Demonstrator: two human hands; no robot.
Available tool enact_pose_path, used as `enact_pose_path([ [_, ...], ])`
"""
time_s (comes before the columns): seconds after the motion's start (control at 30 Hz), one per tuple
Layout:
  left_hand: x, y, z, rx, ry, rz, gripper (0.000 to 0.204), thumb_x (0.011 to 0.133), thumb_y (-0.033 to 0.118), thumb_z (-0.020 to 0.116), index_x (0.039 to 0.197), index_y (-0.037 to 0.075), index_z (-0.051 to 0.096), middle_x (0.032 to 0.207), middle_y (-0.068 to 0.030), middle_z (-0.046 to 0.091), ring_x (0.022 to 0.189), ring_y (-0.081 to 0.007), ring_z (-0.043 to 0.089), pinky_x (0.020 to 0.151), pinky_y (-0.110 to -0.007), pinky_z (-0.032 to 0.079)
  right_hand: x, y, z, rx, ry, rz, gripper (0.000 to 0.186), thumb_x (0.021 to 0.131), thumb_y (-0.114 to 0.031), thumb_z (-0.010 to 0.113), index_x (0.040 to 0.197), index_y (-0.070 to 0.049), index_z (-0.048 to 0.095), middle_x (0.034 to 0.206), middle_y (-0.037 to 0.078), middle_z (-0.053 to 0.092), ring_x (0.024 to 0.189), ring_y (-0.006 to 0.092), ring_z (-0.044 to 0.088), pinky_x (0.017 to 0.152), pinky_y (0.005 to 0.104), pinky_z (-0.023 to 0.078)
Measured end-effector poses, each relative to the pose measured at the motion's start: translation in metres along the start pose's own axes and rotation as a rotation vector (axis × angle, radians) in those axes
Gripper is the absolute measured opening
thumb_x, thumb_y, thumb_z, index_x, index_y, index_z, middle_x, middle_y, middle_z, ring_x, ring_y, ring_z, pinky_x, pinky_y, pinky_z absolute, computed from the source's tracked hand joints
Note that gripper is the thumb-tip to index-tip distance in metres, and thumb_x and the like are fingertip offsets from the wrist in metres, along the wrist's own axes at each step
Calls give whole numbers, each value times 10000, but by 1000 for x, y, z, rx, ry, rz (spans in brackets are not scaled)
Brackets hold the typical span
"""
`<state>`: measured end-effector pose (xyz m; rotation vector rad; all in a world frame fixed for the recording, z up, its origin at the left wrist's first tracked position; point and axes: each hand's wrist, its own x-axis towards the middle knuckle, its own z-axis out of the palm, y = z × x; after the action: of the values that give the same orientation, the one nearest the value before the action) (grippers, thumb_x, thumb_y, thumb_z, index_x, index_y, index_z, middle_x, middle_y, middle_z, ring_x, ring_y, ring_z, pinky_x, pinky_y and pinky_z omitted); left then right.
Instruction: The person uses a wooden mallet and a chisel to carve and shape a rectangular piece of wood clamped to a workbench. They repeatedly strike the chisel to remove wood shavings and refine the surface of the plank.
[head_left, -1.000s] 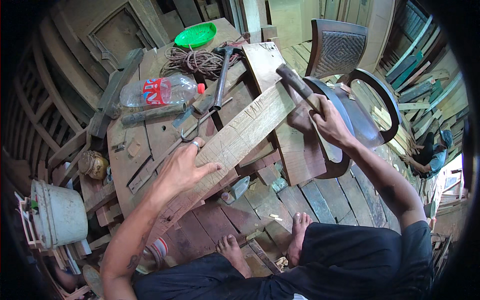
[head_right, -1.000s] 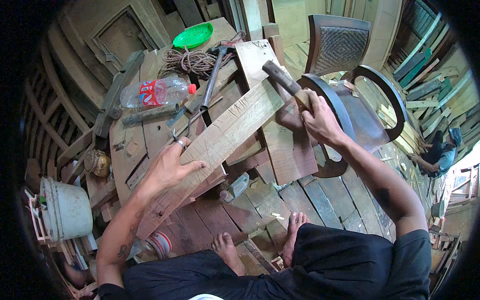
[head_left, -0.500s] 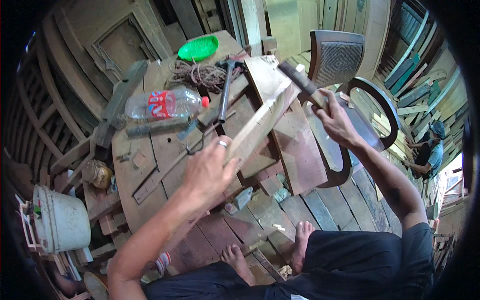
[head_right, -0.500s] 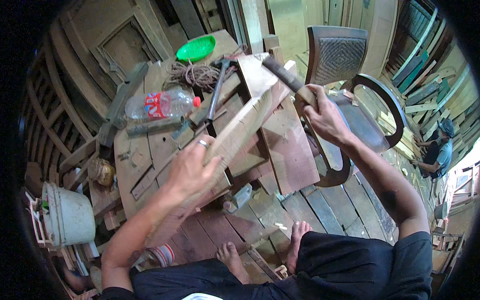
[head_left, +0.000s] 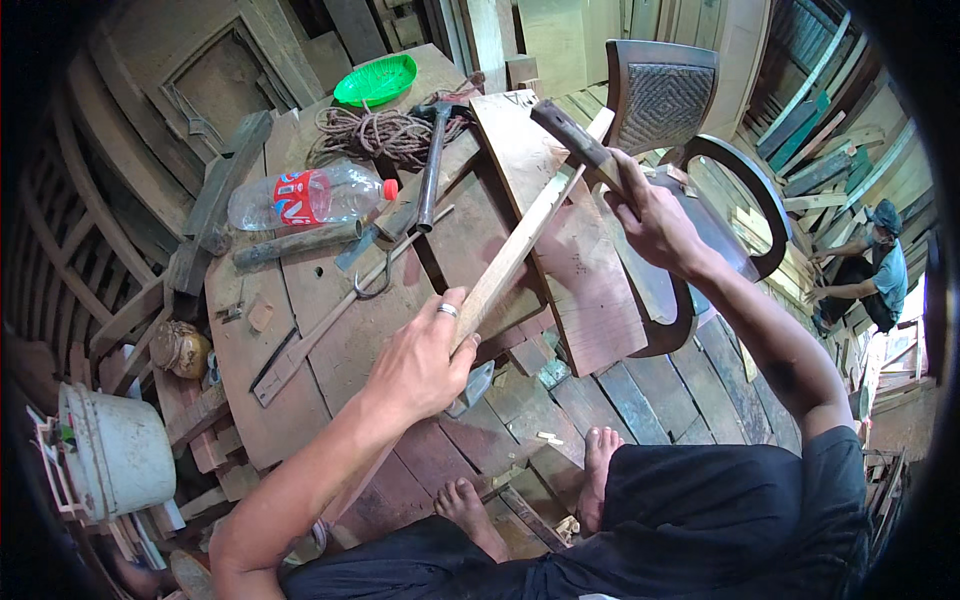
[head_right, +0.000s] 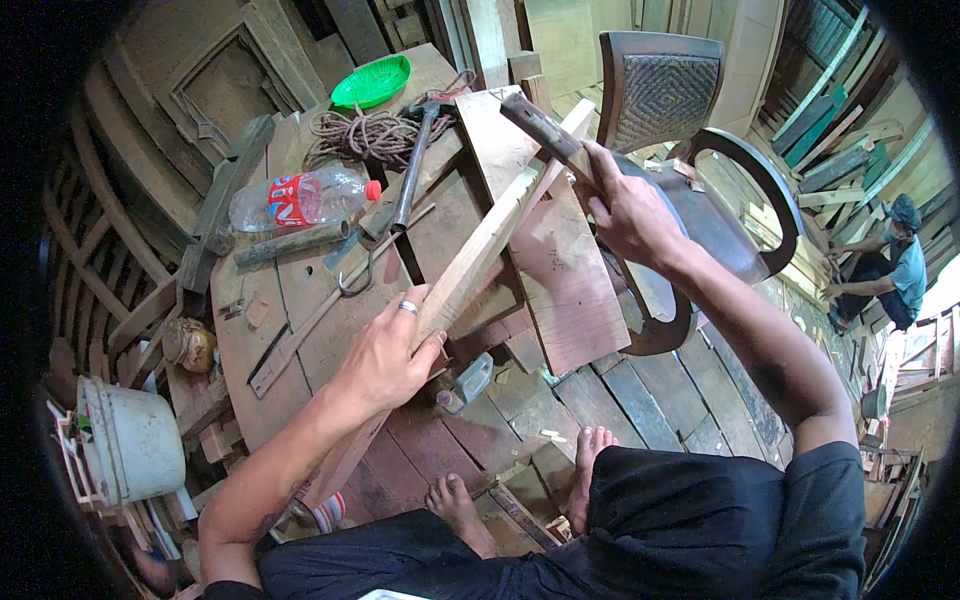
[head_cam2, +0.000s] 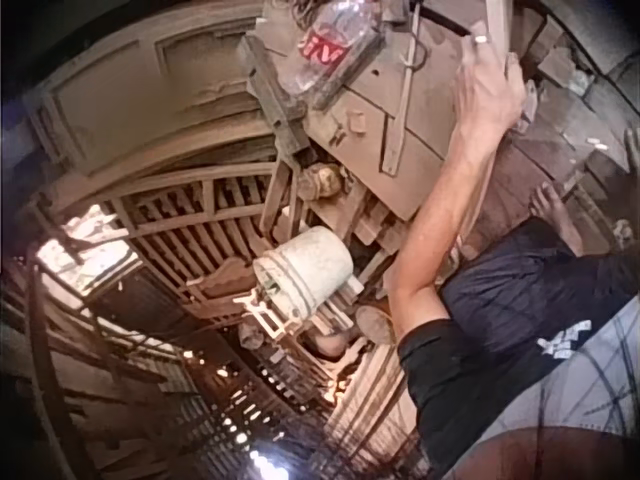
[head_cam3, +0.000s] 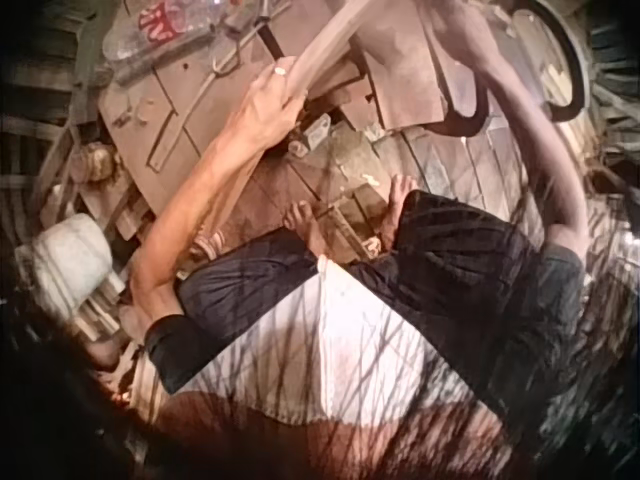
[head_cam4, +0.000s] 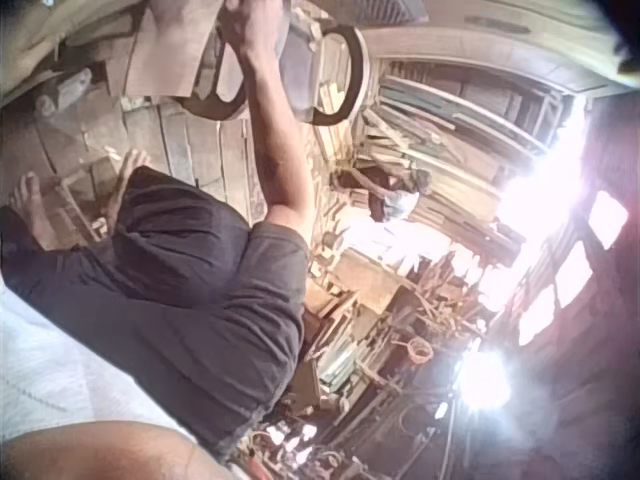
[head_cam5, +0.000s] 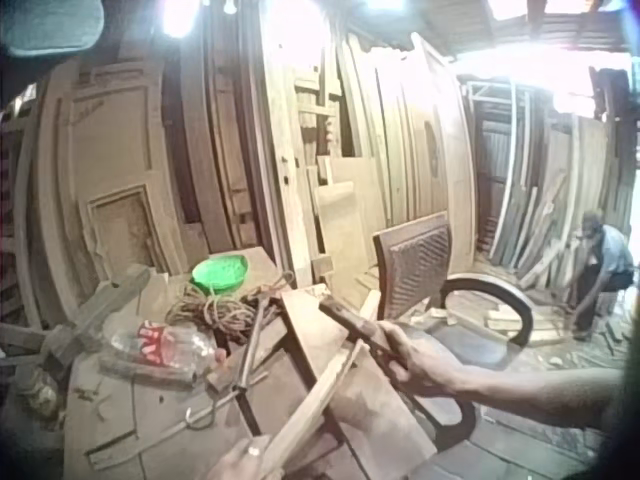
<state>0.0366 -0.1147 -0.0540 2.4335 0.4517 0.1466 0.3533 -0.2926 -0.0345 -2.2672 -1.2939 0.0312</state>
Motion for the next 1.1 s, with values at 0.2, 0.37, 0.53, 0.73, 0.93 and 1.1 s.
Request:
enact_pose_path([
  [0.2, 0, 8, 2, 24, -37, -19, 490, 1007, 222, 601, 1417, 6, 442, 1259, -296, 609, 1042, -556, 663, 914, -631, 532, -53, -45, 5, -120, -200, -172, 556, 1028, -245, 628, 1494, -123, 349, 704, 196, 672, 602, 447, 666, 525, 553, 505],
  [0.37, -3, 13, -1, 29, -66, -42, 497, 1011, 223, 595, 1428, -3, 445, 1271, -295, 609, 1051, -555, 660, 921, -628, 529, -42, -45, -12, -298, -309, -18, 482, 1031, -268, 630, 1411, -101, 384, 760, 223, 684, 651, 449, 680, 552, 550, 518],
  [0.53, 0, 13, 1, 8, -34, -44, 519, 1017, 223, 610, 1455, 3, 441, 1303, -317, 626, 1082, -560, 648, 921, -616, 517, -25, -13, -16, -226, -104, 37, 440, 1021, -230, 594, 1369, -52, 392, 764, 280, 679, 719, 517, 671, 644, 615, 515],
  [0.73, 2, 13, 1, 26, -39, -31, 499, 1017, 208, 607, 1444, 6, 447, 1314, -323, 618, 1104, -563, 637, 935, -614, 514, -38, -25, -13, -251, -197, -110, 449, 1048, -311, 611, 1389, -102, 408, 754, 258, 677, 693, 486, 676, 617, 593, 514],
  [0.93, 1, 11, 4, 45, -17, 18, 495, 1026, 218, 584, 1428, -34, 443, 1267, -321, 614, 1031, -558, 666, 893, -624, 538, -14, 20, -16, -114, -55, -36, 651, 960, -199, 665, 1522, -105, 351, 1057, 311, 683, 991, 511, 664, 839, 575, 520],
  [1.1, -2, 13, 1, 13, -61, -56, 519, 1019, 219, 607, 1449, -17, 439, 1316, -346, 606, 1107, -574, 632, 942, -617, 518, -15, 15, -21, 75, -5, -94, 722, 967, -253, 770, 1565, -156, 377, 1200, 263, 683, 1072, 392, 698, 918, 480, 533],
])
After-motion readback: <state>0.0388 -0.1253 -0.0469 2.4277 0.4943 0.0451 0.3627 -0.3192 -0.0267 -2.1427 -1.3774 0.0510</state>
